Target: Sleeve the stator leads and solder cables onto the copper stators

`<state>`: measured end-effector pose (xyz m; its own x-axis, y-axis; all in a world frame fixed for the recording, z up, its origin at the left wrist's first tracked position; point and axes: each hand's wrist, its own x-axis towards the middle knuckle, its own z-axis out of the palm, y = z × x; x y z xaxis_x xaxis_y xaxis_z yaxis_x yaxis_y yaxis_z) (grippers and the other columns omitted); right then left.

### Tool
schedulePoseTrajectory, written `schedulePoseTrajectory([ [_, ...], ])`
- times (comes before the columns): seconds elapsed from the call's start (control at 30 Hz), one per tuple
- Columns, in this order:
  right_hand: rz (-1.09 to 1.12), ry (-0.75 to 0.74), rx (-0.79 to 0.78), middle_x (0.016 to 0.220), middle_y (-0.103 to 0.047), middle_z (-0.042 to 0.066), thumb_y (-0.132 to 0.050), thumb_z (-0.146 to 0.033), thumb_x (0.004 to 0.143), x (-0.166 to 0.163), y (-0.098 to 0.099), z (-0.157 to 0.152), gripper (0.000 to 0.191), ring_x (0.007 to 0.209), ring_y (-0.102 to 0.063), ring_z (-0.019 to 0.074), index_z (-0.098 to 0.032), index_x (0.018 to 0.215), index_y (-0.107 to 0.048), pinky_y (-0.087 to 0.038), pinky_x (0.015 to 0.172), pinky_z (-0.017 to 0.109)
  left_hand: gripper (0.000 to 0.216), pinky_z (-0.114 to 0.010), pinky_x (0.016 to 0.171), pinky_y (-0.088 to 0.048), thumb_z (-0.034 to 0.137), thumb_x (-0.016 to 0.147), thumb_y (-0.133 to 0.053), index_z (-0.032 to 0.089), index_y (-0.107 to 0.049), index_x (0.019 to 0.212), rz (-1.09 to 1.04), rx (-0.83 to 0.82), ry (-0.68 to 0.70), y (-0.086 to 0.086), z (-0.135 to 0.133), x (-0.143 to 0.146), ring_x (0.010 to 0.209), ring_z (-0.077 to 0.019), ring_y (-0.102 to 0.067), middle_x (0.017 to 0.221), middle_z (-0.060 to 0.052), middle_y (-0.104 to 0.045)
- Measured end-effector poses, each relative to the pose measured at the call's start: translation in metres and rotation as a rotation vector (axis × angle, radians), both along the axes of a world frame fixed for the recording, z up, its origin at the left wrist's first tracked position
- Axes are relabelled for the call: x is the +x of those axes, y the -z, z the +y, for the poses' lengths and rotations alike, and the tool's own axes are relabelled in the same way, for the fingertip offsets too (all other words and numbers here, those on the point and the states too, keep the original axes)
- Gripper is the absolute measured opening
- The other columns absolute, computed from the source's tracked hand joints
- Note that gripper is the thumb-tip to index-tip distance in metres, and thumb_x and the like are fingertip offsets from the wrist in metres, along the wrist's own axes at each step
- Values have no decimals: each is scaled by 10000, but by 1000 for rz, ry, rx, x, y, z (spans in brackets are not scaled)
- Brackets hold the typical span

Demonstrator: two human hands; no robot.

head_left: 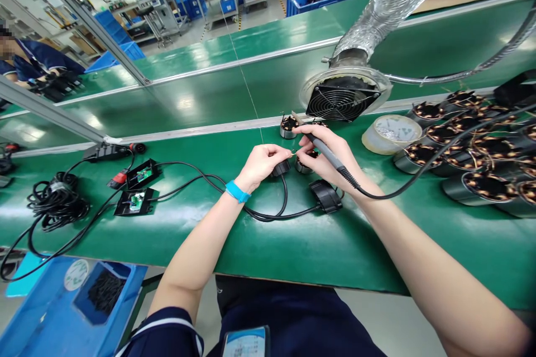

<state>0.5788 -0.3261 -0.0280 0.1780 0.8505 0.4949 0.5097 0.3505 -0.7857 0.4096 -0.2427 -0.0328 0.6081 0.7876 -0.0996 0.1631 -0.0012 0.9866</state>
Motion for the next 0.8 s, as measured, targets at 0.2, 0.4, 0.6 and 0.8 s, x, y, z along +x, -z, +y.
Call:
schedulePoseTrajectory([
  [0.2,-60,87,4,919,-636,26,-573,-108,721,-3,-1,-1,486,738,-641,161,-225,1177,-692,-568,695,284,300,-287,743,-447,431,753,-773,135,-773,808,18,22,-21,-4,-4,1,770,-156,-611,832,-60,-750],
  [0.4,-48,77,28,970,-673,41,-604,-154,808,-5,-4,-5,427,862,-677,204,-233,1221,-678,-586,833,356,309,-282,723,-436,443,750,-780,139,-771,803,30,22,-24,-6,-6,1,760,-151,-601,816,-51,-739],
  [0.6,53,285,138,1020,-750,60,-584,-311,985,-4,-16,-20,228,893,-720,234,-238,1131,-742,-609,874,395,278,-286,721,-441,422,755,-775,146,-773,786,55,29,-43,-8,-7,2,763,-154,-607,807,-52,-736],
  [0.8,100,330,181,726,-705,48,-522,-386,1006,3,-9,-35,333,712,-711,251,-260,823,-769,-626,693,416,294,-283,699,-428,442,755,-785,149,-773,769,46,47,-39,-8,-7,4,765,-156,-596,801,-56,-735],
])
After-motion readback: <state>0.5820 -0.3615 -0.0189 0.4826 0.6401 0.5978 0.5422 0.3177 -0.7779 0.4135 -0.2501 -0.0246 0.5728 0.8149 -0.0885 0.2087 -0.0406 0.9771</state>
